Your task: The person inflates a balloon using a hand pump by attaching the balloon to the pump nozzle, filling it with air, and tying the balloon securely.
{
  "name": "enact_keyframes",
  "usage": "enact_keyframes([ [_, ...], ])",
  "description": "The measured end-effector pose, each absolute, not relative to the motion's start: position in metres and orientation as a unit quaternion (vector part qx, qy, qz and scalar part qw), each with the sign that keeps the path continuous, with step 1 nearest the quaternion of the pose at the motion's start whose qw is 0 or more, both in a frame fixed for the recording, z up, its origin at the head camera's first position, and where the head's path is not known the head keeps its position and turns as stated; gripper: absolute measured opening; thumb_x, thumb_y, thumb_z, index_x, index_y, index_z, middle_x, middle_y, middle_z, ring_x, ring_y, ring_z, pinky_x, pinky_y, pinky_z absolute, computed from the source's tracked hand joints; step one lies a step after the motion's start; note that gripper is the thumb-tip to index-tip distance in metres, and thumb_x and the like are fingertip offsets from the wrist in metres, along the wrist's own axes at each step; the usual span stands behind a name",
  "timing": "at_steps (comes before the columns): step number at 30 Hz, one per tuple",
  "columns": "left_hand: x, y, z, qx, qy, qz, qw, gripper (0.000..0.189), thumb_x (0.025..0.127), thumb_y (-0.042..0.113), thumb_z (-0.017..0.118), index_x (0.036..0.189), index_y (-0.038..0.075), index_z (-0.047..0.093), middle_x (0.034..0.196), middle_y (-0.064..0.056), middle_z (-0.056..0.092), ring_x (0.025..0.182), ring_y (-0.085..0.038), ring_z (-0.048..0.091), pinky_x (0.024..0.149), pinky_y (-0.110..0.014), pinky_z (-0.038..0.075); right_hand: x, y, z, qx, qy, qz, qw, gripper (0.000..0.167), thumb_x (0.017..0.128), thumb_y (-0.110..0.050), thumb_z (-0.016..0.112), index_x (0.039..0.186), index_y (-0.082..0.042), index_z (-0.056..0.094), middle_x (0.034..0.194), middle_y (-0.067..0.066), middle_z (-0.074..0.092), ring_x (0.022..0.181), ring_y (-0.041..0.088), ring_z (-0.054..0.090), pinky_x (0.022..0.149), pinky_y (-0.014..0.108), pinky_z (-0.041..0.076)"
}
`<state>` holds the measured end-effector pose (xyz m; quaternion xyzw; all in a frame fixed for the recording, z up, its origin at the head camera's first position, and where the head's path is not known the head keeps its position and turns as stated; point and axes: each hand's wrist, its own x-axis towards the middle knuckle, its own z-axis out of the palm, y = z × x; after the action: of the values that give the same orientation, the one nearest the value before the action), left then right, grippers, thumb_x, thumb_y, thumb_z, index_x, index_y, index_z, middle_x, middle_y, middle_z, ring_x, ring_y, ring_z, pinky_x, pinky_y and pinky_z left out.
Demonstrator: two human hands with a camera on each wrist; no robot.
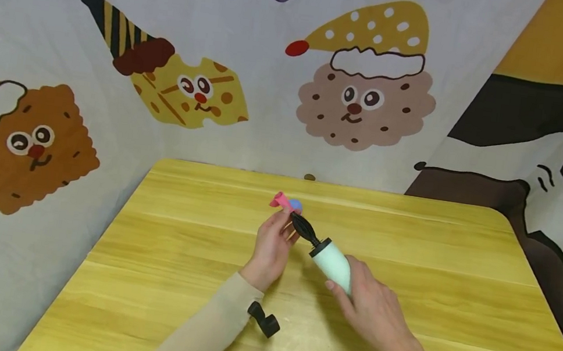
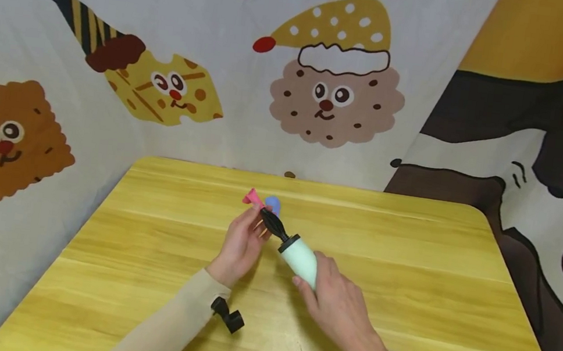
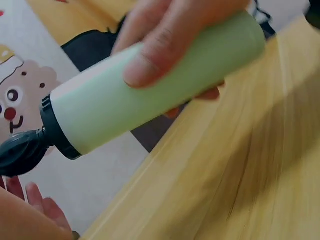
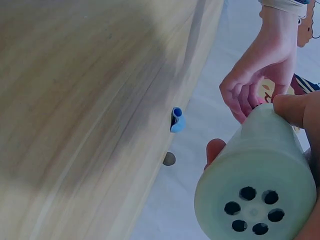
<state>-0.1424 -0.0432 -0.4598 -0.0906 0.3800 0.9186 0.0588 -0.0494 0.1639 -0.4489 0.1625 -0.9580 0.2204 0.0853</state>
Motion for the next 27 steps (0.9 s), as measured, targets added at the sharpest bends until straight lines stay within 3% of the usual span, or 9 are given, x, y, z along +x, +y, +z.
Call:
enact_keyframes([
  [6,-0.142,-0.042,-0.461,-0.1,0.343,0.93,0.085,0.016,0.105,0.017,0.061,0.099,0.013,0.075,0.106,-0.001,0.07,0.096,-0.015,0.058,0.093,-0.034,0.042,-0.049,0.164,-0.452,0.172,-0.957,0.21,0.101,0.063,0.094,-0.035,0.077,0.137,0.003,0.051,0.106,0.016,0.067,0.067,0.017,0.058,0.048,0.03,0.047],
  [9,-0.14,-0.04,-0.461,-0.117,0.335,0.931,0.089,0.014,0.104,0.015,0.06,0.11,0.008,0.071,0.103,0.0,0.071,0.099,-0.016,0.06,0.096,-0.034,0.042,-0.048,0.163,-0.454,0.178,-0.958,0.198,0.106,0.064,0.093,-0.035,0.078,0.137,0.004,0.051,0.106,0.017,0.066,0.067,0.018,0.059,0.049,0.03,0.048],
  [14,-0.134,-0.038,-0.461,-0.134,0.34,0.926,0.092,0.038,0.104,0.015,0.06,0.137,-0.002,0.054,0.115,-0.001,0.07,0.113,-0.019,0.059,0.102,-0.034,0.04,-0.045,0.162,-0.455,0.185,-0.958,0.186,0.115,0.065,0.092,-0.036,0.08,0.136,0.003,0.052,0.102,0.016,0.066,0.065,0.016,0.058,0.047,0.028,0.047],
  [18,-0.133,-0.04,-0.46,-0.113,0.333,0.93,0.101,0.035,0.105,0.02,0.059,0.135,0.002,0.057,0.125,-0.004,0.067,0.119,-0.02,0.057,0.106,-0.036,0.038,-0.045,0.162,-0.455,0.181,-0.957,0.194,0.118,0.065,0.092,-0.037,0.08,0.137,0.002,0.052,0.104,0.016,0.067,0.064,0.017,0.058,0.047,0.029,0.047],
  [23,-0.137,-0.043,-0.457,-0.041,0.298,0.945,0.132,0.04,0.111,0.04,0.044,0.136,0.01,0.053,0.138,-0.007,0.06,0.134,-0.027,0.051,0.117,-0.043,0.03,-0.045,0.162,-0.454,0.171,-0.953,0.229,0.099,0.063,0.093,-0.036,0.078,0.138,0.0,0.052,0.107,0.015,0.067,0.069,0.017,0.06,0.051,0.032,0.049],
  [27,-0.141,-0.041,-0.455,-0.003,0.274,0.952,0.138,0.033,0.112,0.043,0.038,0.116,0.015,0.056,0.123,-0.003,0.063,0.123,-0.024,0.057,0.114,-0.041,0.033,-0.046,0.159,-0.451,0.162,-0.941,0.291,0.051,0.057,0.097,-0.037,0.074,0.137,-0.001,0.055,0.106,0.01,0.068,0.077,0.014,0.06,0.061,0.033,0.053],
])
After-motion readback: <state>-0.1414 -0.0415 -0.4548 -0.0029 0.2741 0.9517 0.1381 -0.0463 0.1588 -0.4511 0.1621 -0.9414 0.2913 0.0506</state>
